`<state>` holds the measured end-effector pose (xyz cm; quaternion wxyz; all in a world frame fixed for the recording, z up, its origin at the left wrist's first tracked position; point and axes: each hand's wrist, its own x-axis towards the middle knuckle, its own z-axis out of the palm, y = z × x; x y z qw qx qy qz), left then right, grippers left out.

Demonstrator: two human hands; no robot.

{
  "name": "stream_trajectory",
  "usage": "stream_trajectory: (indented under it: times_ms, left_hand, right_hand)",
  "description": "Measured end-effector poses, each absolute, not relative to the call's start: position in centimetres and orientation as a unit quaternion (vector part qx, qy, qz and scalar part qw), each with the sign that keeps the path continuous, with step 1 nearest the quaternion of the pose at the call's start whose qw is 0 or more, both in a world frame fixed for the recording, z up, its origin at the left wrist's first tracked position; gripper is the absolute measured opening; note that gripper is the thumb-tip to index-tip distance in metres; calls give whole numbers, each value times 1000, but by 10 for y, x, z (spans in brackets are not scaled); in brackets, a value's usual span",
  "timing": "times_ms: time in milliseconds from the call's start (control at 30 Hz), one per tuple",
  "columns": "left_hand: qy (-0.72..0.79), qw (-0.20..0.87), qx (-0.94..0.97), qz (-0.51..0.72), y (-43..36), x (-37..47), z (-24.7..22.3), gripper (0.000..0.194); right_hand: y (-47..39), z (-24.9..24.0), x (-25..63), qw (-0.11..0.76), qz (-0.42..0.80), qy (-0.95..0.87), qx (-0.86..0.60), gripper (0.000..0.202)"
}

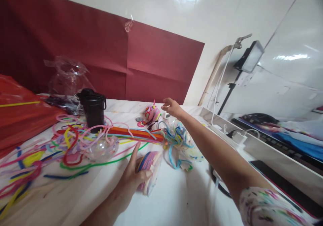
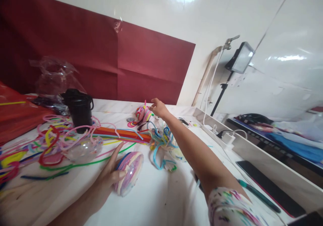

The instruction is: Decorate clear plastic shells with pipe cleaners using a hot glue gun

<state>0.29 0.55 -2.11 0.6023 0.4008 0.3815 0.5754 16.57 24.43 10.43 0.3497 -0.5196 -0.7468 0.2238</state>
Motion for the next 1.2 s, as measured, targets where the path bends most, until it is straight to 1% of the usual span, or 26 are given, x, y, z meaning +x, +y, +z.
stream_trajectory:
  times_ms: [100,167,200,300,367,467,700,867,1000,1200]
  left_hand:
    - [388,598,409,570,5,3,-21,109]
    - [391,596,416,565,6,3,-22,110]
    - [391,595,419,563,6,3,-22,110]
    - [386,598,428,558,6,3,-22,109]
    - [378,605,432,551,5,3,-20,109]
    - [369,616,431,547,2,5,-17,109]
    - [385,581,450,558,1,5,-13,108]
    - [392,557,471,561,2,7,-14,112]
    - [390,547,485,559,2,8,-16,115]
    - [404,541,494,547,2,8,-16,116]
  right_hand:
    - [198,96,182,343,245,-778,-466,36]
    - [163,84,196,320,261,-820,-396,29]
    - [145,78,202,314,253,-841,-360,29]
    - [95,62,219,294,169,-888,-311,37]
    - [68,55,225,290,128,-895,-315,42]
    - [42,50,228,288,117,-891,-332,46]
    - [34,34,226,298,152,-873,-354,41]
    - [39,23,224,297,169,-872,-352,44]
    - [39,15,220,299,195,-868,-344,52]
    - [41,-1,219,264,243,-867,-347,69]
